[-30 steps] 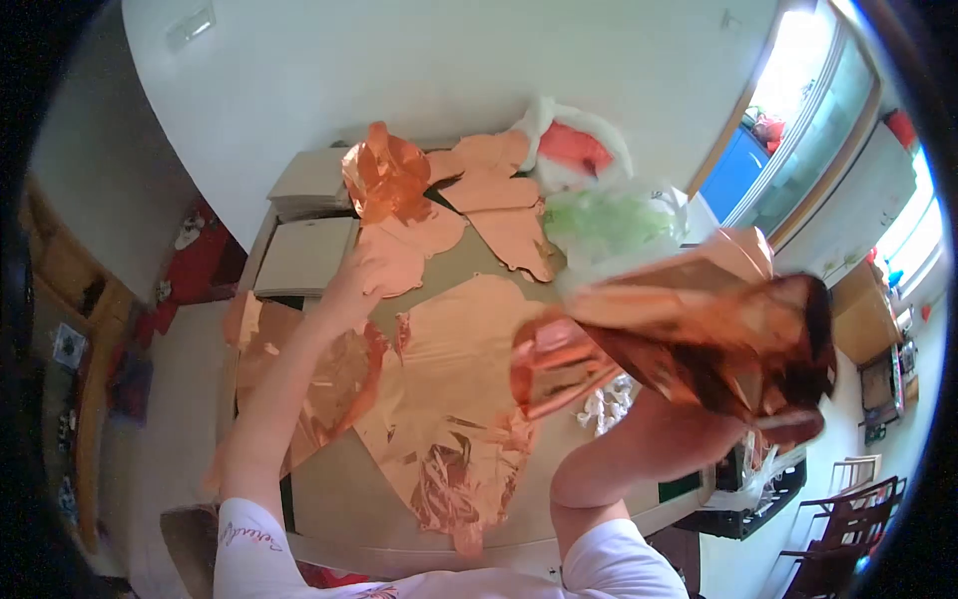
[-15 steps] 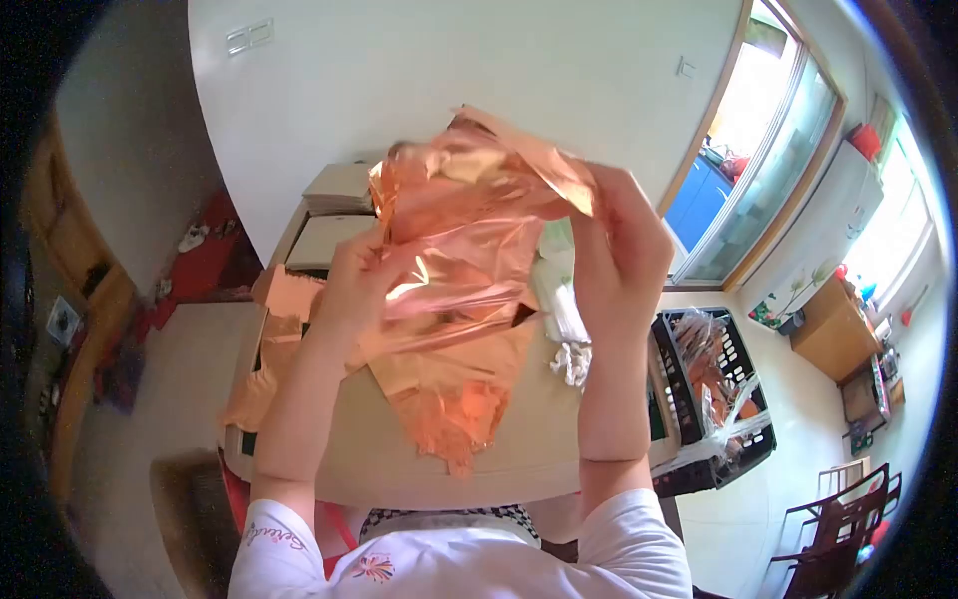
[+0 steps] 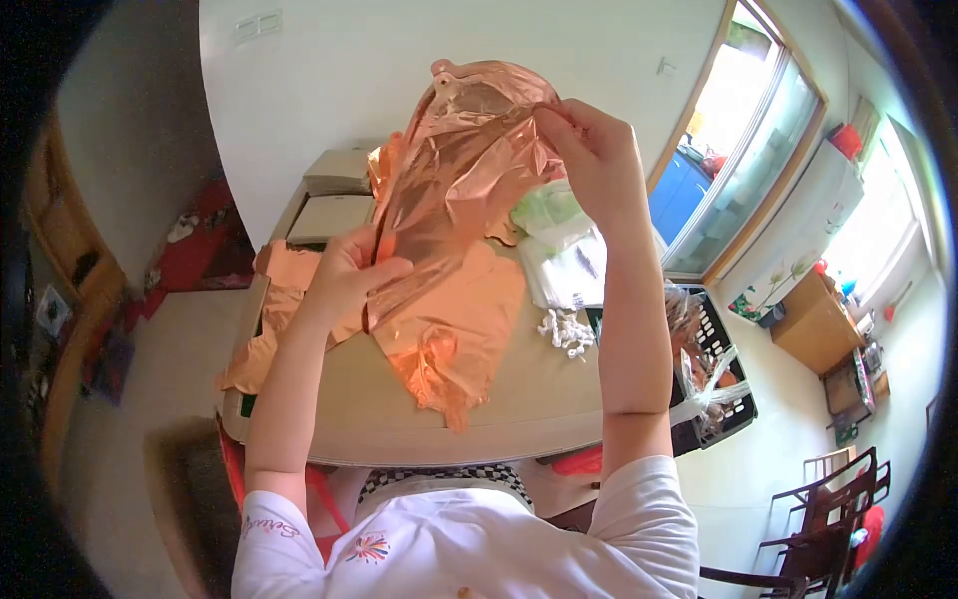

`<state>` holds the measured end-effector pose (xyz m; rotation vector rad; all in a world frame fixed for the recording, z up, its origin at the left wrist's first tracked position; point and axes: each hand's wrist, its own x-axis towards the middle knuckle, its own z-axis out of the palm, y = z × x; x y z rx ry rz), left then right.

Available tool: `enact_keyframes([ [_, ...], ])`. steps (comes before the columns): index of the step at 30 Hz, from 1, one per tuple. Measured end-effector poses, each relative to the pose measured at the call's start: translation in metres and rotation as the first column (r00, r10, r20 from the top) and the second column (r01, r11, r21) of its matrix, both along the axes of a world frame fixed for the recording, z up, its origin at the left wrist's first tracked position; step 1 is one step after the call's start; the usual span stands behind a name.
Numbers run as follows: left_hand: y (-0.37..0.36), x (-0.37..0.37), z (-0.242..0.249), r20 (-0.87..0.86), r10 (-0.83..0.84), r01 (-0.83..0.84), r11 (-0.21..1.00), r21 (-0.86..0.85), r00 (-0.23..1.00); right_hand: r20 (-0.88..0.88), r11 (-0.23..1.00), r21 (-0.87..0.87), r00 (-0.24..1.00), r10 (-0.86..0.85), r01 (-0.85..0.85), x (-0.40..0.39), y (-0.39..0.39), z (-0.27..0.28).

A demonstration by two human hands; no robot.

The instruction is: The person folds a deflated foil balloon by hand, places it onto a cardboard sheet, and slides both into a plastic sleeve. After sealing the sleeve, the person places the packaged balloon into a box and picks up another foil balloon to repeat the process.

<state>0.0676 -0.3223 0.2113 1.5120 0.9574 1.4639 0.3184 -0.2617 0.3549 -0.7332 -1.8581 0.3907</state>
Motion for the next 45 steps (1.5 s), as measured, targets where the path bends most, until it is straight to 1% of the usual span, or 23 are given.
enact_keyframes([
  [1,-0.004,0.000,0.000,0.010,-0.039,0.039,0.999,0.009,0.999,0.005,1.000,-0.014,1.000,-0.007,0.007,-0.001,-0.003,0.002],
  [4,0.004,-0.007,-0.018,-0.087,0.071,-0.066,0.996,0.061,0.994,-0.036,0.996,0.054,0.997,0.067,-0.065,-0.017,-0.021,0.004],
  [7,-0.002,-0.014,-0.015,-0.102,0.105,-0.106,0.994,-0.012,0.989,0.042,0.994,0.099,0.998,0.045,-0.049,-0.018,-0.015,0.004],
  [10,-0.008,-0.019,-0.005,-0.172,0.063,-0.067,0.998,-0.016,0.983,0.043,0.999,0.015,0.998,-0.044,0.043,-0.020,-0.023,0.010],
  [13,-0.006,-0.016,-0.005,0.023,0.101,-0.102,0.994,0.048,0.995,-0.012,0.999,0.047,1.000,-0.017,0.017,-0.023,-0.023,0.009],
  [16,-0.002,-0.020,0.004,0.143,0.085,-0.099,0.991,0.090,0.986,0.001,1.000,0.011,1.000,0.016,-0.016,-0.025,-0.025,0.006],
  [19,-0.002,-0.017,0.023,0.019,0.068,-0.070,0.990,0.126,0.998,-0.004,0.999,-0.049,1.000,0.017,-0.017,-0.027,-0.026,0.003],
  [22,0.001,-0.016,0.028,-0.030,0.026,-0.022,0.990,0.140,0.999,-0.002,0.999,0.023,1.000,0.026,-0.026,-0.025,-0.022,-0.001],
  [25,0.008,-0.015,0.021,0.014,0.021,-0.023,0.974,0.225,1.000,-0.028,0.999,-0.028,0.999,0.022,-0.023,-0.021,-0.022,-0.001],
  [28,0.011,-0.012,0.018,0.081,0.012,-0.028,0.979,0.204,0.997,-0.030,0.998,0.052,0.998,0.047,-0.045,-0.019,-0.015,-0.006],
  [31,0.017,-0.013,0.015,0.080,-0.025,0.004,0.968,0.252,0.997,-0.023,0.998,0.016,0.998,0.053,-0.053,-0.018,-0.009,-0.008],
  [34,0.018,-0.005,0.022,0.147,0.018,-0.040,0.988,0.147,0.989,-0.034,0.999,-0.011,0.999,0.038,-0.038,-0.020,-0.009,-0.009],
  [37,0.016,-0.007,0.028,0.064,-0.013,0.005,0.993,0.116,0.998,0.005,0.999,-0.043,1.000,0.024,-0.024,-0.019,-0.010,-0.008],
  [40,0.019,-0.012,0.038,0.032,0.059,-0.063,0.992,0.110,0.998,-0.053,0.999,-0.021,0.998,0.039,-0.040,-0.023,-0.006,-0.010],
  [43,0.015,0.006,0.064,0.097,0.101,-0.120,0.968,0.219,0.990,-0.049,0.997,-0.024,0.997,0.067,-0.068,-0.029,-0.007,-0.008],
  [45,0.028,0.005,0.069,-0.151,0.172,-0.134,0.963,0.233,0.973,-0.035,0.998,0.012,0.998,0.056,-0.056,-0.035,-0.006,-0.009],
])
